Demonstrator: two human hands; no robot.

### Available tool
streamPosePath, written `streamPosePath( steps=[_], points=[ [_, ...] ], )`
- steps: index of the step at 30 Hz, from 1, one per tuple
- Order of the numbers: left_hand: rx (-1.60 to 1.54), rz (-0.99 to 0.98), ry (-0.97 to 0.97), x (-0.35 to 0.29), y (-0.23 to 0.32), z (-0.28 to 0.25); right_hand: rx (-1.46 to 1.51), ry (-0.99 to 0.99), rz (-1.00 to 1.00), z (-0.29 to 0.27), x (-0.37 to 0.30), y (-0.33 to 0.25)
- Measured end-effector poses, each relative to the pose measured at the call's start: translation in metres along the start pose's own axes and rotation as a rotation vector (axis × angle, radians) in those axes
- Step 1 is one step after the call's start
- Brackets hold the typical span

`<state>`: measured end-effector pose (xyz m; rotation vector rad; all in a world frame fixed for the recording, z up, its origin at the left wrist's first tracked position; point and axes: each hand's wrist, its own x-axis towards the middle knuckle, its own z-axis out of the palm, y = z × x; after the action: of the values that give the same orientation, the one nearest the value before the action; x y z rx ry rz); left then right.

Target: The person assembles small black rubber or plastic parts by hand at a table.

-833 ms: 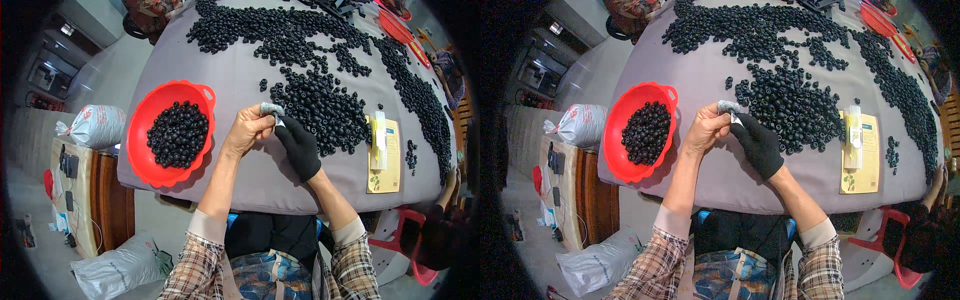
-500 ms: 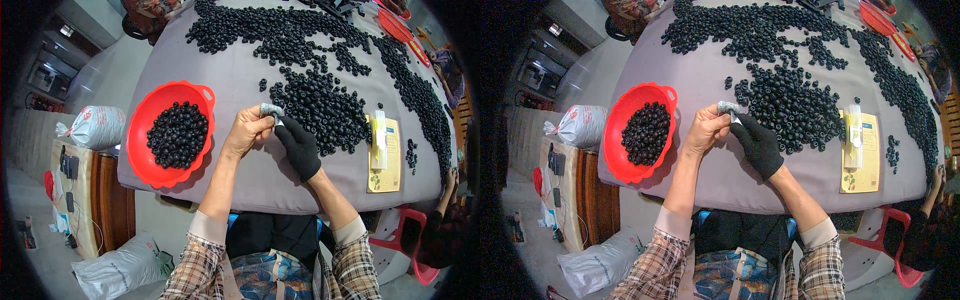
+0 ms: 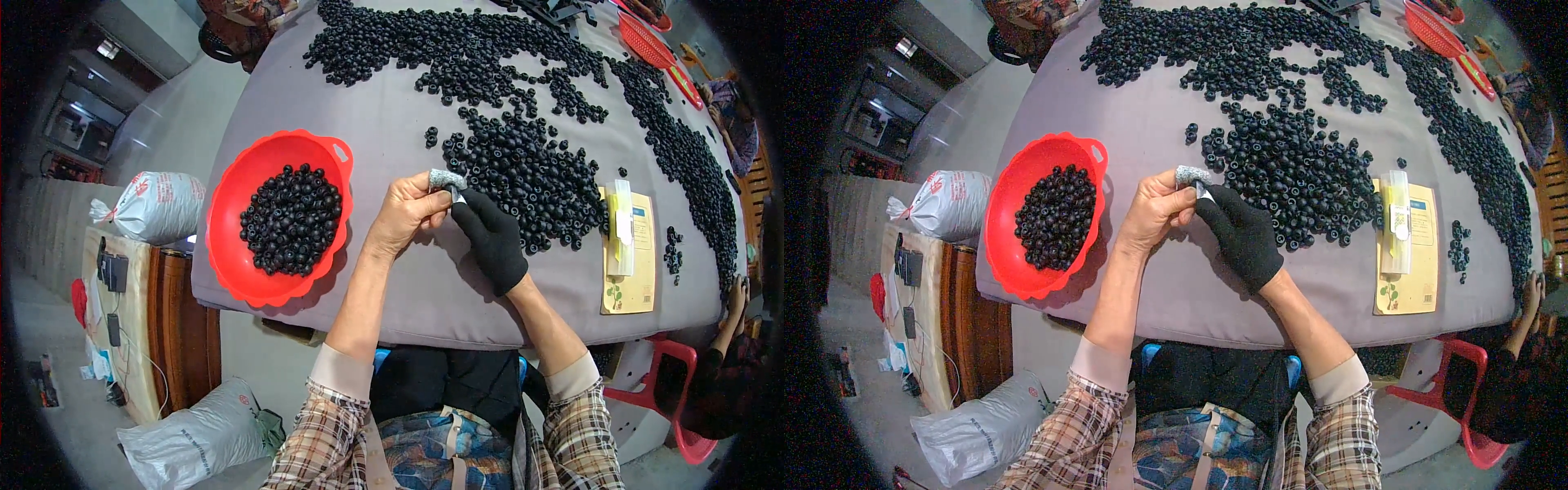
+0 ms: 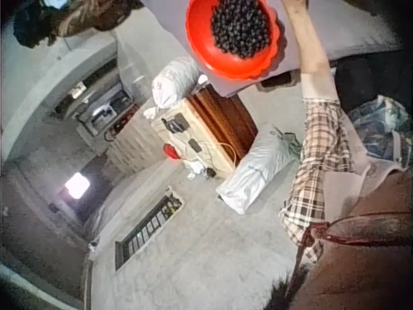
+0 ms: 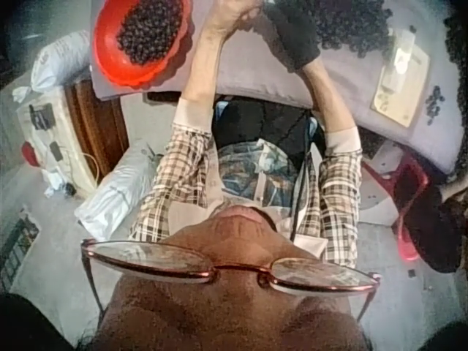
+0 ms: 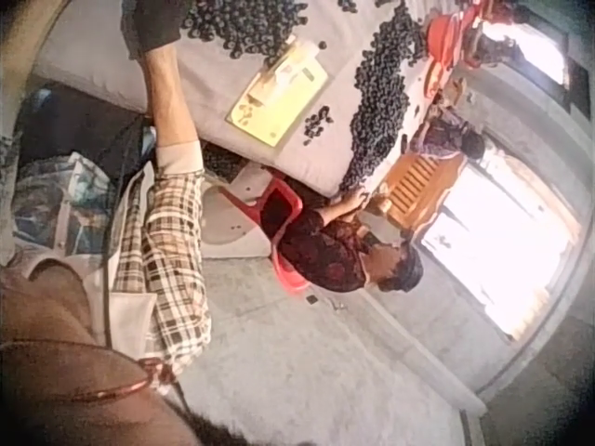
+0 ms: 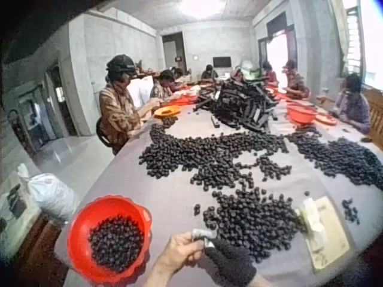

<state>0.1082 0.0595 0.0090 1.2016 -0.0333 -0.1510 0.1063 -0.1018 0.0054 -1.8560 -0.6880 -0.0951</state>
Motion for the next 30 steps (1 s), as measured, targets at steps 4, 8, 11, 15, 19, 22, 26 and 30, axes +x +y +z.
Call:
streamPosePath(
  steps=[4, 8, 11, 15, 19, 22, 26, 30],
  points=[
    [-0.017, -0.006, 0.006, 0.000, -0.001, 0.000, -0.139, -0.006, -0.169, 0.001, 0.000, 0.008],
    [-0.010, -0.010, -0.001, 0.000, -0.001, -0.001, -0.144, 0.005, -0.173, 0.002, 0.000, 0.013],
    [-0.010, -0.009, 0.000, 0.001, -0.004, -0.003, 0.019, 0.006, 0.026, 0.004, 0.002, 0.005],
    [-0.020, -0.006, -0.017, 0.002, -0.003, -0.001, -0.005, 0.030, 0.034, 0.003, 0.001, 0.013],
    [-0.061, 0.003, -0.003, 0.001, 0.002, 0.006, 0.011, 0.048, 0.039, 0.000, 0.002, 0.006],
    [-0.119, 0.012, -0.033, 0.002, -0.001, 0.001, -0.118, 0.070, -0.114, 0.001, 0.002, 0.008],
    [-0.223, 0.007, -0.046, 0.002, -0.001, 0.000, 0.190, 0.063, 0.279, 0.000, 0.003, -0.009],
    [-0.274, 0.014, -0.063, 0.000, 0.000, -0.003, 0.183, 0.036, 0.213, 0.002, 0.002, -0.007]
  ],
)
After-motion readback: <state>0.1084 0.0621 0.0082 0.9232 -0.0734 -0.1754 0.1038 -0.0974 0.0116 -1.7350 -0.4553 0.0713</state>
